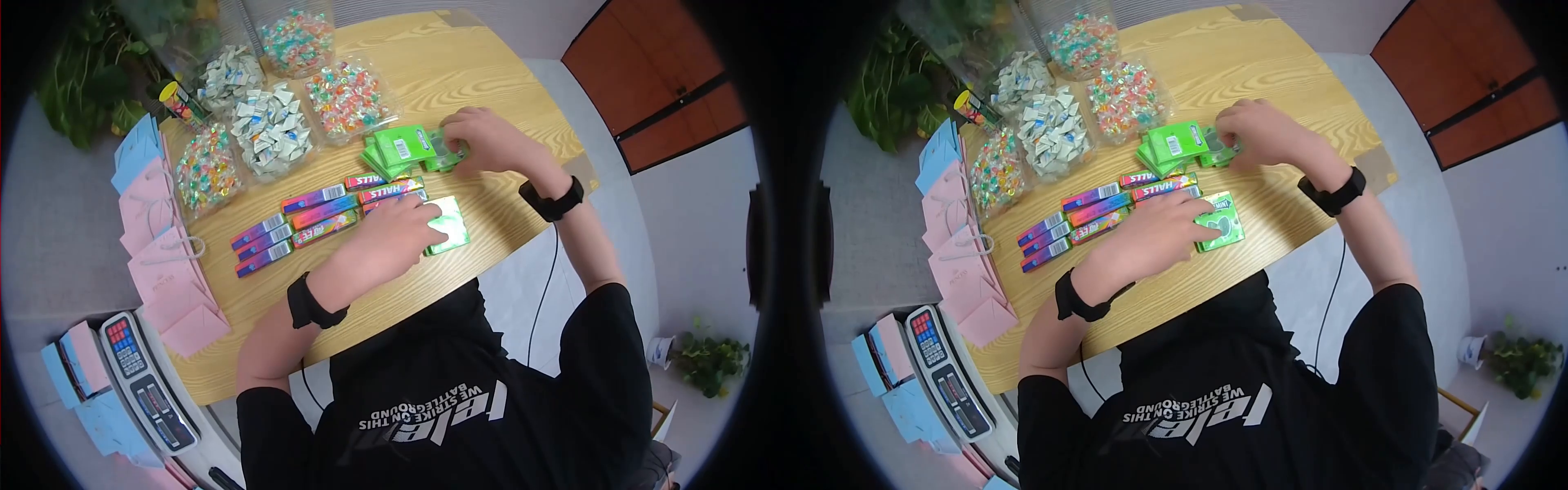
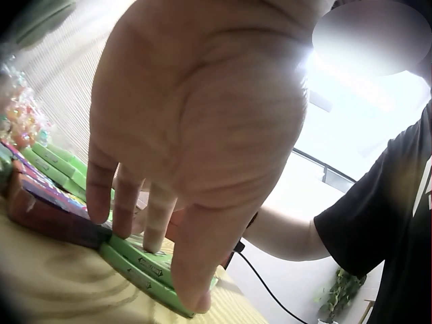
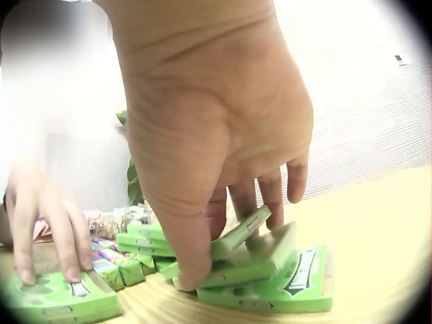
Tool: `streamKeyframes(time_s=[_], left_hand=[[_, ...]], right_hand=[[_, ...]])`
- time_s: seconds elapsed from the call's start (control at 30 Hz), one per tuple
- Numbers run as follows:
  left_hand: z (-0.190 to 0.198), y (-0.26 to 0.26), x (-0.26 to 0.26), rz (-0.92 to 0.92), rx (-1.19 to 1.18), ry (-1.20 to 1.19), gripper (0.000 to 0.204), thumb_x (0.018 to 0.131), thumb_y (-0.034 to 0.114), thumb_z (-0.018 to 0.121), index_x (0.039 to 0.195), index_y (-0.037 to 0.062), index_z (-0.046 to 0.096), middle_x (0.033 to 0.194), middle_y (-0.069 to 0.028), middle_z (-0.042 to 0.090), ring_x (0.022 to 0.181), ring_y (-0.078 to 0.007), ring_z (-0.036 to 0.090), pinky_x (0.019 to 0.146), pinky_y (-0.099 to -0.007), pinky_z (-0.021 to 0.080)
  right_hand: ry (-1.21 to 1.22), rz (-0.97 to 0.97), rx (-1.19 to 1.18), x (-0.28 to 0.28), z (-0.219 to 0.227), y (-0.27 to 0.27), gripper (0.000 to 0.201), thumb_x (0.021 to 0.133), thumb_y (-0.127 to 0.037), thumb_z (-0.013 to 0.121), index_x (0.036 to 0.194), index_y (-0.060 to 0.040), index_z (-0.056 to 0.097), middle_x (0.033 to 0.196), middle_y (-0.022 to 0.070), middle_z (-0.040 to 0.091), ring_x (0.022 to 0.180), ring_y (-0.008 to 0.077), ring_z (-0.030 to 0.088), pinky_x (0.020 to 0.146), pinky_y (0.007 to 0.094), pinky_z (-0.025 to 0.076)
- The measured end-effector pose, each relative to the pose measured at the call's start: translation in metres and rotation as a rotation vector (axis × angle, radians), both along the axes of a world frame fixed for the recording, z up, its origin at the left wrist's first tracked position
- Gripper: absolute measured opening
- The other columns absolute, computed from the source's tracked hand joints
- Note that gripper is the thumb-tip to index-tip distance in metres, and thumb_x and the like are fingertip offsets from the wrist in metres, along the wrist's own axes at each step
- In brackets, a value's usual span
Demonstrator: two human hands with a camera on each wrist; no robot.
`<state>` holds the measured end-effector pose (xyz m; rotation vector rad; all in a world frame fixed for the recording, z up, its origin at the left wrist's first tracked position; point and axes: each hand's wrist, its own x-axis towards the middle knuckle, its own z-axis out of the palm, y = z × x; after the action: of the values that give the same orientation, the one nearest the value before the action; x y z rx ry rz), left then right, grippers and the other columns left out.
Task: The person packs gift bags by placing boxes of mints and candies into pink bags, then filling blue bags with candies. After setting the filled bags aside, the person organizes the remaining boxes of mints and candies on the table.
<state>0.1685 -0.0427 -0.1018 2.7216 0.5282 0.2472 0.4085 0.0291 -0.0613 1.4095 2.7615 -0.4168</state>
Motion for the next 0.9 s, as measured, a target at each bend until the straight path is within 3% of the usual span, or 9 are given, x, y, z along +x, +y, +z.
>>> streamKeyframes(time_s=[0.1,0.2,0.3,0.4,0.47,0.53,0.7,0.77,0.9], left_hand=[[0.001,0.006,-0.008,0.009,-0.048,-0.054,0.041,0.069,0.012,0.074,0.109,0.0125,0.066,0.114,-0.0084,0.059,0.107,-0.0273,0.054,0.091,-0.0385,0.045],[0.023,0.019,-0.022,0.081,-0.111,-0.074,0.033,0.07,0.013,0.073,0.103,0.01,0.066,0.107,-0.0095,0.061,0.099,-0.0293,0.057,0.087,-0.0392,0.046],[0.044,0.025,-0.036,0.159,-0.137,-0.017,0.028,0.072,0.014,0.072,0.098,0.0073,0.065,0.1,-0.0101,0.062,0.095,-0.0307,0.058,0.084,-0.0403,0.047],[0.055,0.024,-0.036,0.215,-0.145,0.04,0.028,0.073,0.015,0.072,0.098,0.0058,0.064,0.097,-0.0104,0.063,0.094,-0.0312,0.058,0.083,-0.0408,0.047],[0.053,0.021,-0.037,0.232,-0.162,0.069,0.03,0.073,0.016,0.072,0.1,0.0056,0.064,0.097,-0.0106,0.063,0.095,-0.0314,0.059,0.083,-0.0409,0.047],[0.042,0.019,-0.04,0.197,-0.176,0.0,0.035,0.074,0.017,0.073,0.105,0.0056,0.064,0.101,-0.0108,0.064,0.099,-0.0312,0.059,0.085,-0.0404,0.047],[0.045,0.019,-0.043,0.239,-0.201,0.084,0.039,0.074,0.019,0.073,0.11,0.0066,0.063,0.107,-0.0115,0.064,0.102,-0.0315,0.058,0.087,-0.0407,0.047],[0.049,0.019,-0.044,0.245,-0.197,0.089,0.04,0.074,0.019,0.073,0.11,0.0066,0.063,0.108,-0.0118,0.064,0.102,-0.0318,0.058,0.087,-0.041,0.046],[0.052,0.018,-0.044,0.28,-0.198,0.121,0.041,0.073,0.019,0.074,0.111,0.0062,0.063,0.108,-0.0126,0.064,0.102,-0.0329,0.058,0.087,-0.0413,0.047]], right_hand=[[0.01,-0.009,0.096,0.014,0.019,-0.006,0.033,0.06,-0.013,0.079,0.082,-0.0088,0.055,0.083,0.0028,0.061,0.089,0.0278,0.057,0.078,0.0414,0.044],[0.011,-0.095,-0.035,0.014,0.037,-0.028,0.034,0.061,-0.004,0.077,0.085,-0.0082,0.053,0.1,0.0051,0.061,0.101,0.0302,0.054,0.084,0.0426,0.043],[0.167,0.248,-0.138,0.005,0.039,-0.051,0.034,0.062,0.004,0.075,0.089,-0.0086,0.058,0.123,0.0101,0.058,0.117,0.033,0.049,0.097,0.0403,0.041],[0.213,0.438,-0.136,-0.011,0.018,-0.06,0.033,0.062,0.006,0.072,0.088,-0.0096,0.059,0.125,0.0079,0.058,0.119,0.0312,0.048,0.099,0.0409,0.04],[0.21,0.419,-0.166,-0.016,0.005,-0.064,0.031,0.061,0.009,0.07,0.083,-0.0101,0.06,0.13,0.0065,0.055,0.122,0.0312,0.045,0.101,0.0409,0.039],[0.082,0.491,-0.002,-0.018,-0.001,-0.064,0.029,0.06,0.01,0.068,0.079,-0.0104,0.061,0.134,0.0053,0.052,0.123,0.0315,0.044,0.1,0.04,0.04],[0.217,0.377,0.001,-0.015,0.015,-0.07,0.023,0.064,0.004,0.07,0.08,-0.0106,0.061,0.129,0.0078,0.052,0.122,0.0327,0.045,0.096,0.0404,0.043],[0.18,0.128,-0.061,-0.02,0.029,-0.08,0.023,0.071,-0.012,0.074,0.09,-0.0104,0.06,0.122,0.0103,0.053,0.119,0.0325,0.047,0.094,0.0407,0.045],[0.044,0.101,0.037,-0.019,-0.007,-0.092,0.037,0.072,-0.027,0.078,0.098,-0.0109,0.056,0.124,0.0142,0.052,0.117,0.0335,0.048,0.09,0.0417,0.045]])
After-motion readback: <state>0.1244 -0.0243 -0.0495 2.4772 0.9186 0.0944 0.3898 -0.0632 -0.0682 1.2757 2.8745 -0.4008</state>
